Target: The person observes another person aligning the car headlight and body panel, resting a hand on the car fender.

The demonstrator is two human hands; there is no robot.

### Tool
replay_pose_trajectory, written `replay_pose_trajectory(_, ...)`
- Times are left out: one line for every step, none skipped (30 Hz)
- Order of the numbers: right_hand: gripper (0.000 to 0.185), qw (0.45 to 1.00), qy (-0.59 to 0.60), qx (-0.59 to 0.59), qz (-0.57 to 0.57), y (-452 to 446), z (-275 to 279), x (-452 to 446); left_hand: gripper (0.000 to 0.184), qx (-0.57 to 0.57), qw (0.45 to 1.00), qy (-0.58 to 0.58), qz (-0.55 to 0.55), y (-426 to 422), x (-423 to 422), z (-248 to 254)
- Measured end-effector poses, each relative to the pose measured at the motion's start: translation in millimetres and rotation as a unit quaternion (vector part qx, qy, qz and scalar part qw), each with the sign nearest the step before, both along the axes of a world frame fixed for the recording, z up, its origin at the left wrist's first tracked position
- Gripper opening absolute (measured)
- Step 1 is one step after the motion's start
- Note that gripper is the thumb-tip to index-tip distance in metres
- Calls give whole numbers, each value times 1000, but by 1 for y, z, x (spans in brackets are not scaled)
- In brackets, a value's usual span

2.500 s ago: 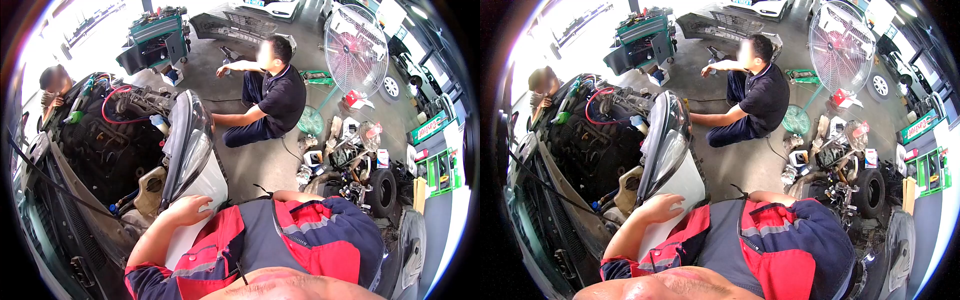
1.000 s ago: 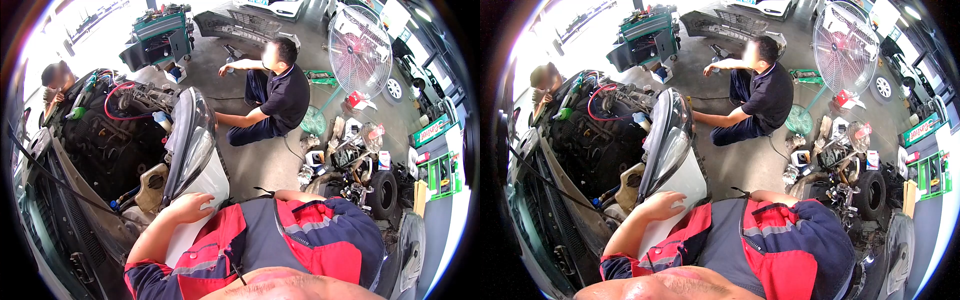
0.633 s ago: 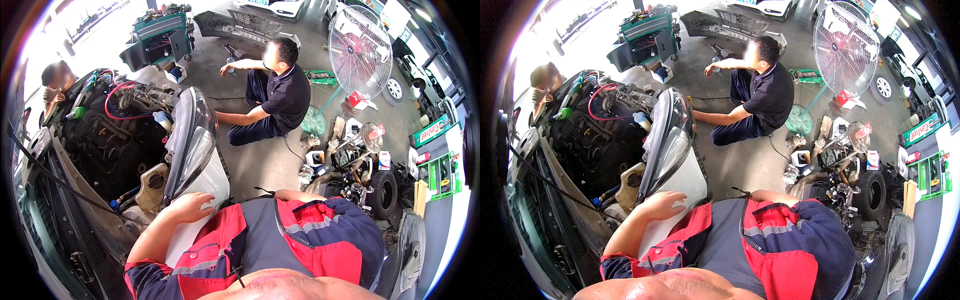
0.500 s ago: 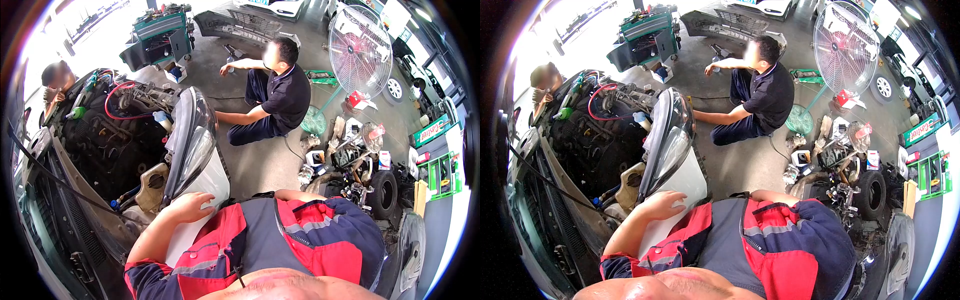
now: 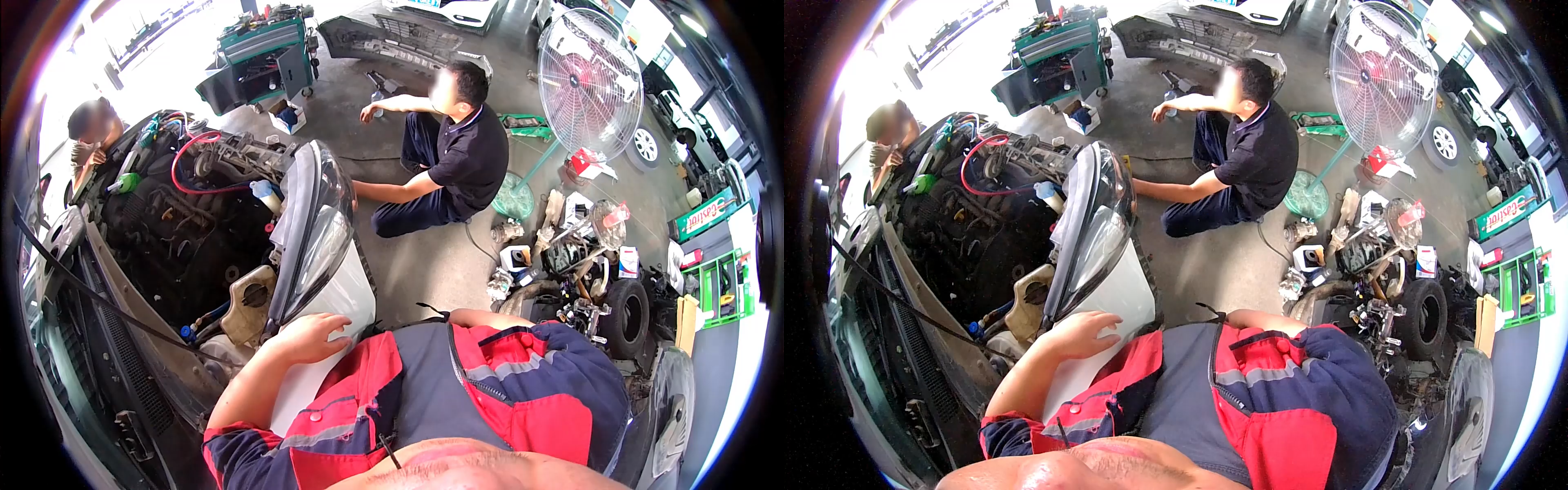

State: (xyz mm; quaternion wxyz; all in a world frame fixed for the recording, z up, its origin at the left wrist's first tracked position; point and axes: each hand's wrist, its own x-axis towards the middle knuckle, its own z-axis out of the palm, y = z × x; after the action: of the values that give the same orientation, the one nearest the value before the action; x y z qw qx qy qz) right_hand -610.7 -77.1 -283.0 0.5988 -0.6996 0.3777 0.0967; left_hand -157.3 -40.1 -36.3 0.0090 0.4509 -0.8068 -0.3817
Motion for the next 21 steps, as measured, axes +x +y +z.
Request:
replay_pose_trajectory(33,1000,5,12,-10,0,1,1,44,0,1000,0,0,0,0,0)
replay_pose_trajectory(33,999,10,23,-19,0,3,3,44,0,1000,0,0,0,0,0)
replay_pose_trajectory(33,999,41,22,-11,-3,-4,7,44,1,1000,-1,0,0,0,0)
replay_pose_trajectory(32,997,73,20,-2,-4,-10,8,44,2,1000,-2,-1,0,0,0)
replay_pose_trajectory(33,998,56,14,0,-3,-13,6,44,3,1000,-3,1,0,0,0)
replay_pose_trajectory(33,999,40,8,3,-3,-14,3,44,3,1000,-4,2,0,0,1)
replay_pose_trajectory(34,1000,26,-2,4,-3,-14,1,44,4,1000,-5,3,0,-1,2)
replay_pose_trajectory(35,1000,13,-12,6,-2,-15,0,44,5,1000,-5,3,0,-1,2)
replay_pose_trajectory(36,1000,4,-26,5,-1,-11,-1,44,5,1000,-5,3,0,-1,3)
replay_pose_trajectory(38,1000,3,-27,10,-2,-10,-1,44,6,1000,-5,4,0,-1,3)
replay_pose_trajectory(39,1000,2,-28,14,-2,-9,0,44,5,1000,-4,3,0,-1,3)
replay_pose_trajectory(41,1000,11,-15,22,-4,-11,2,43,3,1000,-3,1,-1,-1,3)
replay_pose_trajectory(42,999,27,-13,31,-5,-12,3,43,2,1000,-1,0,-1,-1,3)
replay_pose_trajectory(42,998,44,-10,41,-6,-13,4,43,1,1000,0,0,0,-1,3)
replay_pose_trajectory(42,996,70,-16,50,-7,-9,8,43,0,1000,1,0,0,-1,3)
replay_pose_trajectory(42,993,95,-23,60,-8,-4,11,43,-2,1000,2,-1,0,0,3)
replay_pose_trajectory(42,993,91,-31,65,-8,-16,8,43,-2,1000,2,-1,0,0,3)
replay_pose_trajectory(41,993,86,-40,70,-9,-36,3,43,-4,1000,3,-2,-1,0,2)
replay_pose_trajectory(41,994,82,-38,66,-8,-43,1,43,-3,1000,3,-3,0,0,2)
replay_pose_trajectory(41,994,77,-36,62,-7,-50,-1,43,-4,1000,3,-3,0,0,2)
replay_pose_trajectory(41,996,73,-25,49,-6,-49,-1,43,-4,1000,4,-3,-1,0,1)
